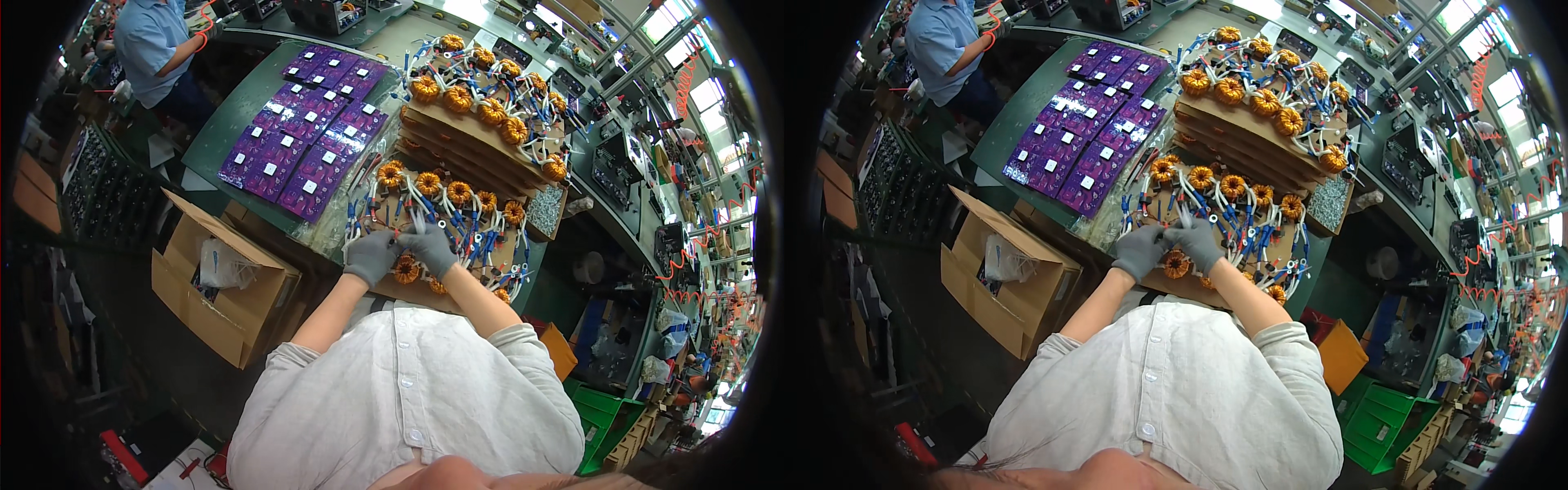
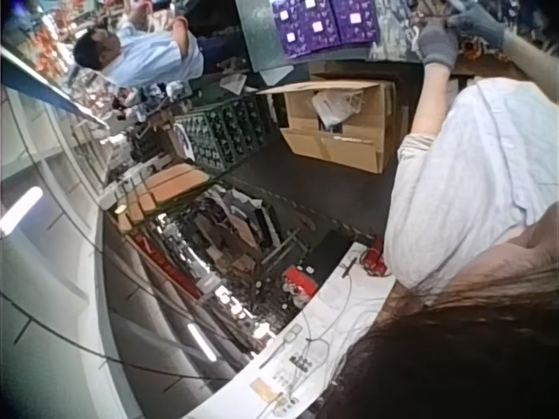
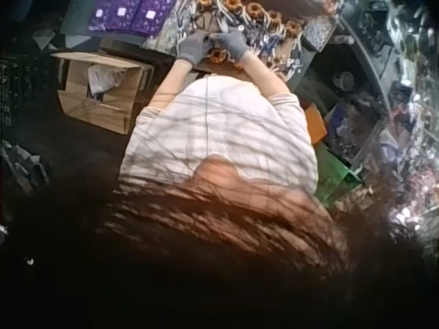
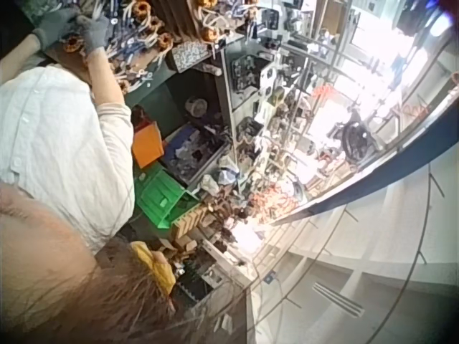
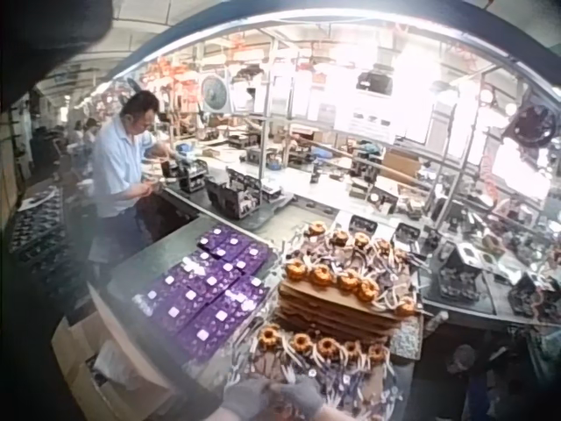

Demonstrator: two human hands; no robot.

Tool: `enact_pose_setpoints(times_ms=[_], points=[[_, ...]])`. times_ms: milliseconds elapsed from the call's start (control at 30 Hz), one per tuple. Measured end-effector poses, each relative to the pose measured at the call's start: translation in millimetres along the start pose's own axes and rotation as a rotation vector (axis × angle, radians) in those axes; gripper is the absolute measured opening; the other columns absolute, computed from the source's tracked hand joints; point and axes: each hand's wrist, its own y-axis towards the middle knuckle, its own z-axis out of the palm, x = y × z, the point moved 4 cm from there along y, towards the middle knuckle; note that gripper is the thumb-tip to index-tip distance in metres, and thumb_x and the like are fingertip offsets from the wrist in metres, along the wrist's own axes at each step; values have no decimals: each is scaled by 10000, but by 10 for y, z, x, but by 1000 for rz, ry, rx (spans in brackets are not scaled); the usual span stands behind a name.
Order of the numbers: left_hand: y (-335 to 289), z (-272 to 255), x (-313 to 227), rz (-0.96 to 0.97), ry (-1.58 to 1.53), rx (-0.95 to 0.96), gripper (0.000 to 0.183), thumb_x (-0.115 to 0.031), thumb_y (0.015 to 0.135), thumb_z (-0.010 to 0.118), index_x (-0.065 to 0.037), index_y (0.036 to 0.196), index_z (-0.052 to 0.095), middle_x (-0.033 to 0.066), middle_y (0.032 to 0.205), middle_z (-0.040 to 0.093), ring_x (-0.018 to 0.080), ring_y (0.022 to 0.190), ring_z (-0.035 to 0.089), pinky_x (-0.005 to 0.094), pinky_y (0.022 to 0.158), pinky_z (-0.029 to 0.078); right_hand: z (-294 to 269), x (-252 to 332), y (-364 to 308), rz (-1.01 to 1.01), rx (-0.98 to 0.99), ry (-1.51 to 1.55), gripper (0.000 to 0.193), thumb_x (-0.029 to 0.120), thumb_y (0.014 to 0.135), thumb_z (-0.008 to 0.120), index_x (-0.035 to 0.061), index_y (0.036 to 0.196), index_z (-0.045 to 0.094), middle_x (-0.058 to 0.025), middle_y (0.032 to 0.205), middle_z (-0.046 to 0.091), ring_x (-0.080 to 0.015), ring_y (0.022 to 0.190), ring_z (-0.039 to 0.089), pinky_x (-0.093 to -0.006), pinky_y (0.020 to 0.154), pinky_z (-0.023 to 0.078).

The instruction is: The person assembles electronic components on a workbench, using pliers to strip and twist wires attached to copper coils. They handle multiple units sequentially, organizing them on a cardboard tray while wearing gloves.

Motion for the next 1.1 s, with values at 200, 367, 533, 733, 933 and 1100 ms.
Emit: enact_pose_setpoints(times_ms=[200, 367, 533, 733, 933, 1100], points=[[53, -25, -137, -31, -19, 277, 387, -414, 825, 561, -130, 1080, 621, 155, 938, 661, 322, 885, 626, 405, 779, 480, -156, -27, -154, 189, 5, 20, 211, 211, 776, 723, 43, 872, 638, 17, 600, 504, -56, 429, 382, -221, 391, 234], [82, -370, -49, -40, -121, 204, 415, -365, 831, 567, -173, 1200, 557, 146, 962, 663, 326, 900, 622, 410, 788, 479, -166, 411, -242, 40, 113, 55, 250, 319, 897, 585, 93, 997, 543, 52, 646, 445, -38, 471, 365, -198, 415, 274], [647, -710, 52, 258, 230, -11, 261, -229, 817, 577, -186, 1071, 618, 129, 987, 619, 293, 890, 613, 404, 759, 473, -116, 393, -206, -46, 155, -19, 243, 284, 944, 512, 82, 1075, 546, 53, 674, 479, -35, 494, 389, -185, 430, 303], [943, -473, 185, 822, 632, 74, 171, -186, 723, 632, -167, 891, 655, 54, 934, 565, 240, 943, 559, 350, 757, 449, -12, 461, -278, -13, 64, 76, 242, 272, 921, 551, 94, 1084, 544, 18, 709, 555, -24, 486, 391, -176, 423, 289], [1238, -498, 250, 644, 154, 369, 259, -118, 761, 637, -52, 1010, 619, 107, 998, 609, 259, 928, 601, 349, 818, 480, 5, 509, -178, -63, -29, 109, 210, 275, 879, 608, 102, 983, 553, 42, 700, 510, -22, 537, 386, -180, 469, 307], [1368, -409, 168, 433, -187, 565, 328, -112, 777, 613, -91, 1104, 597, 130, 1024, 646, 233, 958, 631, 317, 841, 485, 86, 493, -16, -179, -150, -62, 347, 299, 872, 601, 26, 1085, 574, 12, 831, 568, -97, 754, 495, -251, 710, 417]])
